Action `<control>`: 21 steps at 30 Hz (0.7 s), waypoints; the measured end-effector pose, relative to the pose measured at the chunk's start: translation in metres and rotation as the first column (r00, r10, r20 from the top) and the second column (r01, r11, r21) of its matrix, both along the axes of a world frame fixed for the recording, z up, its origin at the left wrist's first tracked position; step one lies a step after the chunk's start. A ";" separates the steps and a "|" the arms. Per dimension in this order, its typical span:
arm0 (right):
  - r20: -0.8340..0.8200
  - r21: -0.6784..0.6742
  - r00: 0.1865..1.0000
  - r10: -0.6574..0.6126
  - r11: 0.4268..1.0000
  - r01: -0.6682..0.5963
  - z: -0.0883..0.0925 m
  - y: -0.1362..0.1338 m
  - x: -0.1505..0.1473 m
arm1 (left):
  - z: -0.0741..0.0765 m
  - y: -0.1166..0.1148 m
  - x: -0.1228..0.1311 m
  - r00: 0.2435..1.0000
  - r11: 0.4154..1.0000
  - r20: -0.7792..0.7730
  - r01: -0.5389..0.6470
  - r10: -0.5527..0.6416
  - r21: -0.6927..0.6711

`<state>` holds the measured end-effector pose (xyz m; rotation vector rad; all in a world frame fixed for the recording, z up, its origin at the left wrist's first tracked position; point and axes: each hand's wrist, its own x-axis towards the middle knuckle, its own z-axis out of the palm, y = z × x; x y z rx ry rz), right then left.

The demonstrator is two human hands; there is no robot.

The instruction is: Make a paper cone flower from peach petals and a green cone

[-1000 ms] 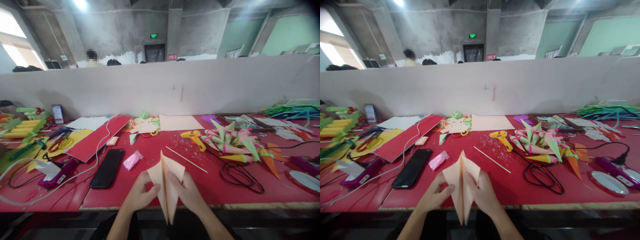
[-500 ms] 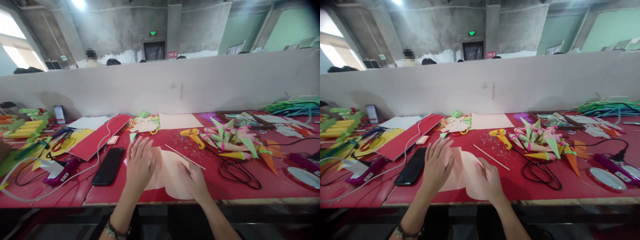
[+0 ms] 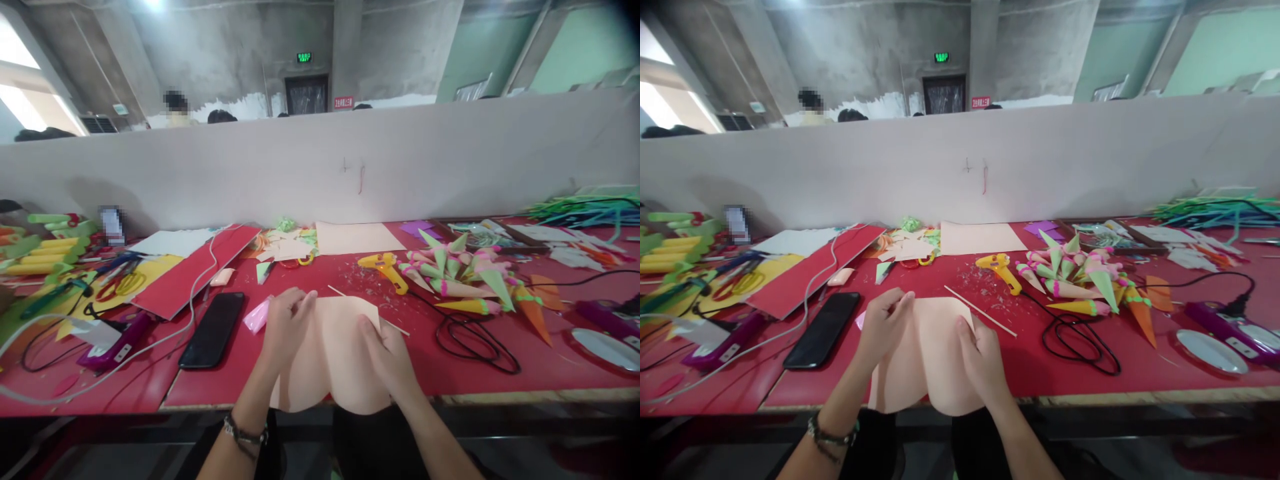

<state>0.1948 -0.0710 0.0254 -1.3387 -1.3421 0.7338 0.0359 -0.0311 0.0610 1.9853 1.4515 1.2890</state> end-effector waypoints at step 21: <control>0.028 -0.061 1.000 0.011 0.998 -0.010 -0.006 0.000 -0.006 | -0.008 0.000 -0.007 0.992 0.992 0.043 -0.123 0.123 0.004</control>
